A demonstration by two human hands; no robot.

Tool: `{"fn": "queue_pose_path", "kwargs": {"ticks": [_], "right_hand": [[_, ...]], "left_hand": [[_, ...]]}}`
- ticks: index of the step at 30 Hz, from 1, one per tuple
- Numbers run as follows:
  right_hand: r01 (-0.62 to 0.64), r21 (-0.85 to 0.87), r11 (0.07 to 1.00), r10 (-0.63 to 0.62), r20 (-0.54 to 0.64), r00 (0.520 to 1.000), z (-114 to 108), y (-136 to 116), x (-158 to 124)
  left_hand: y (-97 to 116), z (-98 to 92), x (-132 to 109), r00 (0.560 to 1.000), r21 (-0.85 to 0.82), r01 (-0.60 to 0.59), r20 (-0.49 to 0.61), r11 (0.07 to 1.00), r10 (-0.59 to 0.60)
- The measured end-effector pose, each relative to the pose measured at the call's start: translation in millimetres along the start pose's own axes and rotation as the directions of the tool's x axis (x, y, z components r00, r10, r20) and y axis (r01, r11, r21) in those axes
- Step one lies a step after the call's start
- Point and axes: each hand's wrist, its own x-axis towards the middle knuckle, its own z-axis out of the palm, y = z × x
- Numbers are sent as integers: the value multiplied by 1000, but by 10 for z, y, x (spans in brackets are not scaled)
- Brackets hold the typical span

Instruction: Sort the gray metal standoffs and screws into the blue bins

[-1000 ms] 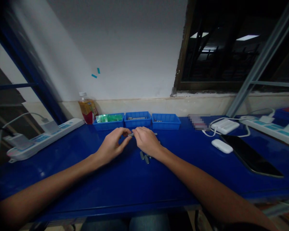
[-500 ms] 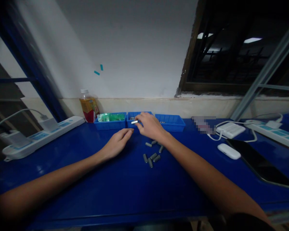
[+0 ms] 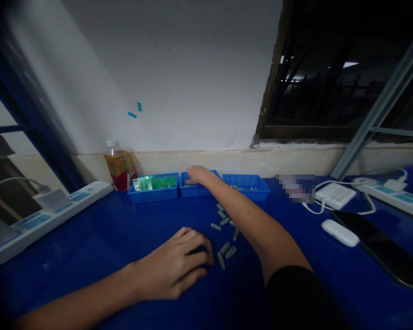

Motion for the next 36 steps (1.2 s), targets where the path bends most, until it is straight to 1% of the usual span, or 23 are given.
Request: {"fn": "queue_pose_path", "kwargs": {"ticks": [5, 7, 9, 11, 13, 14, 15, 16, 17, 18, 19, 21, 22, 24, 28, 30, 32, 34, 36], "right_hand": [[6, 43, 999, -5, -10, 1000, -27, -79, 26], [-3, 81, 997, 7, -47, 999, -37, -69, 7], [-19, 121, 992, 32, -110, 993, -60, -25, -69], [-36, 154, 987, 64, -182, 981, -81, 25, -238], [-23, 203, 979, 78, -268, 960, -71, 44, -525], [-6, 226, 974, 77, -308, 948, -46, 33, -707], [79, 309, 948, 53, -396, 917, -6, 8, -908], [172, 357, 918, 22, -480, 877, 46, -28, -1115], [241, 369, 898, 1, -548, 837, 107, -73, -1317], [289, 363, 886, -22, -590, 807, 172, -121, -1501], [338, 349, 874, -64, -607, 792, 235, -168, -1656], [406, 290, 867, -181, -576, 797, 340, -248, -1855], [424, 264, 866, -220, -560, 799, 376, -277, -1899], [429, 229, 874, -245, -555, 795, 413, -312, -1903], [372, 190, 909, -199, -585, 786, 405, -324, -1828], [331, 190, 924, -157, -603, 782, 393, -320, -1828], [312, 218, 924, -114, -624, 773, 389, -322, -1845], [329, 248, 911, -108, -626, 772, 395, -331, -1859], [352, 266, 897, -125, -611, 782, 409, -341, -1863]], "left_hand": [[-46, 34, 4, 993, -71, 119, -14, 990, -121], [-60, 57, 0, 983, -89, 179, -33, 980, -182], [-68, 80, -2, 973, -79, 221, -50, 972, -226], [-66, 96, 0, 967, -51, 245, -63, 968, -248], [-62, 106, 5, 961, -26, 264, -81, 964, -265], [-65, 110, 9, 955, -18, 280, -99, 960, -280], [-76, 115, 12, 944, -17, 306, -127, 952, -306], [-95, 122, 15, 925, -25, 344, -165, 939, -343], [-124, 131, 18, 896, -45, 390, -210, 920, -390], [-163, 141, 21, 860, -77, 437, -255, 896, -442], [-208, 153, 23, 821, -120, 477, -294, 871, -490], [-301, 170, 27, 756, -211, 520, -338, 828, -561], [-339, 173, 28, 735, -247, 525, -350, 814, -580], [-386, 166, 30, 712, -302, 520, -364, 799, -601], [-360, 134, 39, 691, -364, 507, -370, 781, -621], [-328, 129, 41, 688, -410, 465, -390, 785, -612], [-305, 133, 38, 689, -459, 383, -436, 801, -579], [-293, 137, 32, 698, -469, 316, -474, 825, -537], [-288, 135, 26, 716, -438, 298, -486, 848, -502]]}}
